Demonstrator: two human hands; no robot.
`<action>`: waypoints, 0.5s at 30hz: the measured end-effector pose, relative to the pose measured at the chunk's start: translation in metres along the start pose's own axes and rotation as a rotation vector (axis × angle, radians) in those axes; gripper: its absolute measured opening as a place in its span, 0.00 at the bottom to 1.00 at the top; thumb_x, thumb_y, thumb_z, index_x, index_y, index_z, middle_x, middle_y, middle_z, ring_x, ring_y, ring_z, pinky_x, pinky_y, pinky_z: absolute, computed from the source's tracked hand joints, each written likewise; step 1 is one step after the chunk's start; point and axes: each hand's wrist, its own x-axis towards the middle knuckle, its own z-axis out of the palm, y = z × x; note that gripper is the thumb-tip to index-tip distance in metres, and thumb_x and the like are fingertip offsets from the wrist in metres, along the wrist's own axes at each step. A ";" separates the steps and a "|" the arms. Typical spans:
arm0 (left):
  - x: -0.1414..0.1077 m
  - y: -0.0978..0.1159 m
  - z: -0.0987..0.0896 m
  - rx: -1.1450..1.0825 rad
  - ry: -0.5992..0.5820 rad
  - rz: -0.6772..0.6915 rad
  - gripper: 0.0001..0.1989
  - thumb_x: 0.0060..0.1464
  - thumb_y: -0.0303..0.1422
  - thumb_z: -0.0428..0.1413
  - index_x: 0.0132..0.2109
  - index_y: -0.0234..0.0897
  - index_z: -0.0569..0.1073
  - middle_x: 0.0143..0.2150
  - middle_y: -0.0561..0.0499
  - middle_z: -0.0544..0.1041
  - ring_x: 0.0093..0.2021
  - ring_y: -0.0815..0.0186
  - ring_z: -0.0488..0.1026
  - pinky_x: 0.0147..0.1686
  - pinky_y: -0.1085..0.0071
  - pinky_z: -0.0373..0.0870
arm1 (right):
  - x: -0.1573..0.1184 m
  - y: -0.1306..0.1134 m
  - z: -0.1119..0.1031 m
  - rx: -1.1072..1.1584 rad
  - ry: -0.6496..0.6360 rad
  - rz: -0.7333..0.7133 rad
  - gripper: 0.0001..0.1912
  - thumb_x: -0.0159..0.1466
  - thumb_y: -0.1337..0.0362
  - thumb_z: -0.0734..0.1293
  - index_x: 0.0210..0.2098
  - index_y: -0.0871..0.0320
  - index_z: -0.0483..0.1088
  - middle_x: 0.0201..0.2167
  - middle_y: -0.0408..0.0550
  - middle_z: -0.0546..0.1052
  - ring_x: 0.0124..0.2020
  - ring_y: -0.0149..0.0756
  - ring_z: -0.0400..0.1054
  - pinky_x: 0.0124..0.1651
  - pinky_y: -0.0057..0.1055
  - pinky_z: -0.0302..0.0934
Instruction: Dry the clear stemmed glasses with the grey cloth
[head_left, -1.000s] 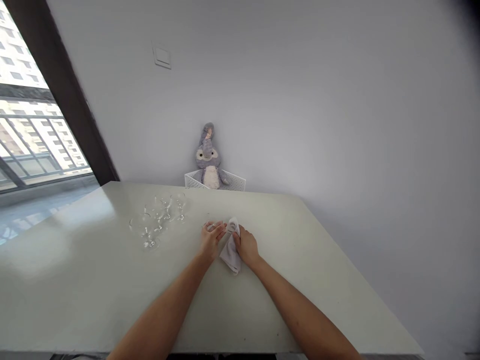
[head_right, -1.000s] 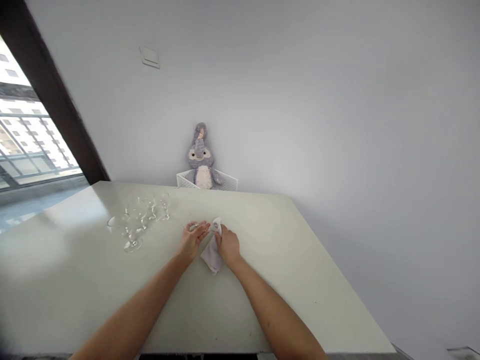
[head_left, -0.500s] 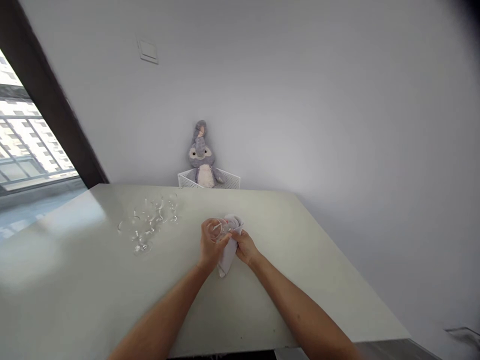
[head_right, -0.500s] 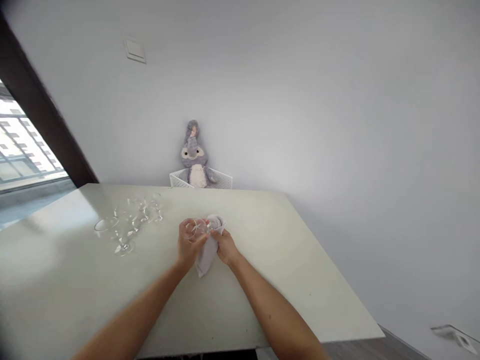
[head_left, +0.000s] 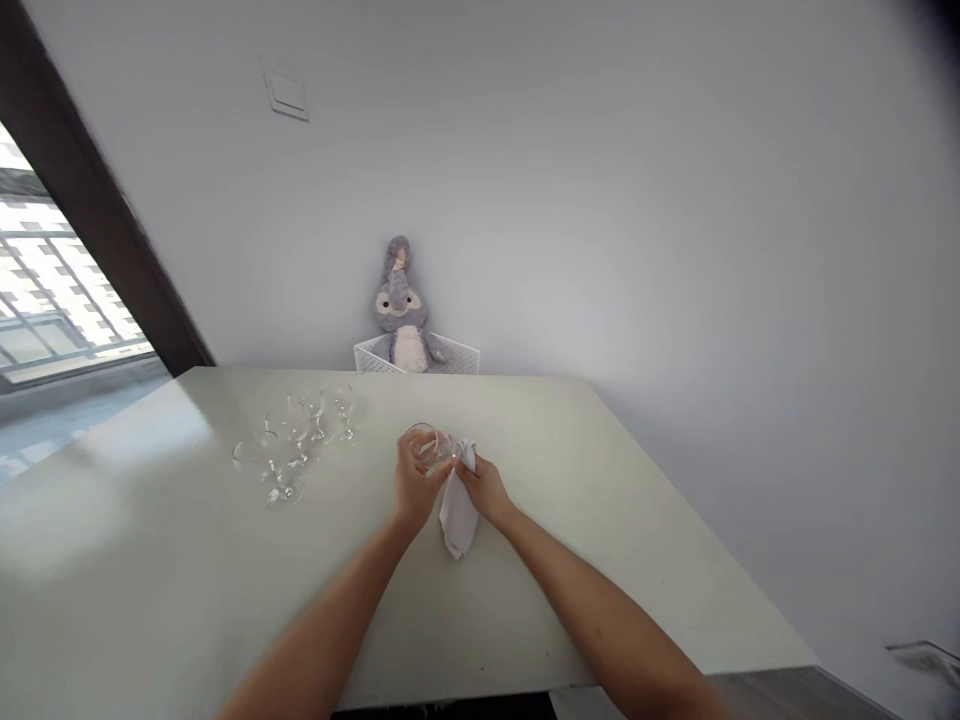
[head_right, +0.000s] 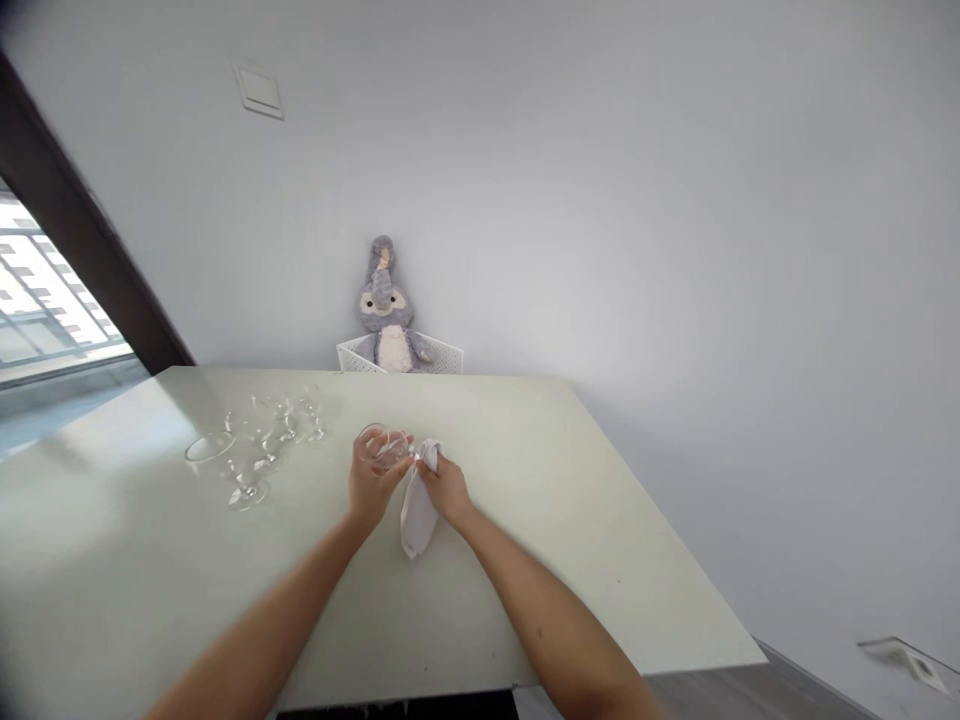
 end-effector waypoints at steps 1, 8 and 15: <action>0.002 0.000 -0.002 0.017 0.029 -0.002 0.26 0.40 0.32 0.61 0.45 0.40 0.58 0.45 0.46 0.69 0.46 0.59 0.70 0.41 0.63 0.69 | -0.001 -0.001 -0.002 -0.115 -0.001 -0.007 0.16 0.59 0.55 0.57 0.30 0.59 0.69 0.22 0.47 0.72 0.24 0.34 0.63 0.27 0.29 0.53; 0.019 0.000 -0.018 0.054 0.267 0.133 0.26 0.43 0.31 0.60 0.47 0.42 0.55 0.49 0.45 0.66 0.47 0.62 0.69 0.44 0.65 0.67 | -0.021 -0.026 -0.010 -0.671 -0.234 -0.510 0.23 0.55 0.49 0.62 0.43 0.59 0.66 0.40 0.57 0.70 0.41 0.43 0.61 0.42 0.36 0.53; 0.008 -0.012 -0.013 0.179 0.158 0.303 0.24 0.44 0.30 0.58 0.48 0.38 0.57 0.47 0.45 0.66 0.49 0.63 0.67 0.49 0.62 0.64 | -0.022 -0.026 -0.009 -0.532 0.005 -0.629 0.13 0.63 0.64 0.54 0.41 0.59 0.66 0.37 0.52 0.69 0.38 0.37 0.60 0.42 0.34 0.53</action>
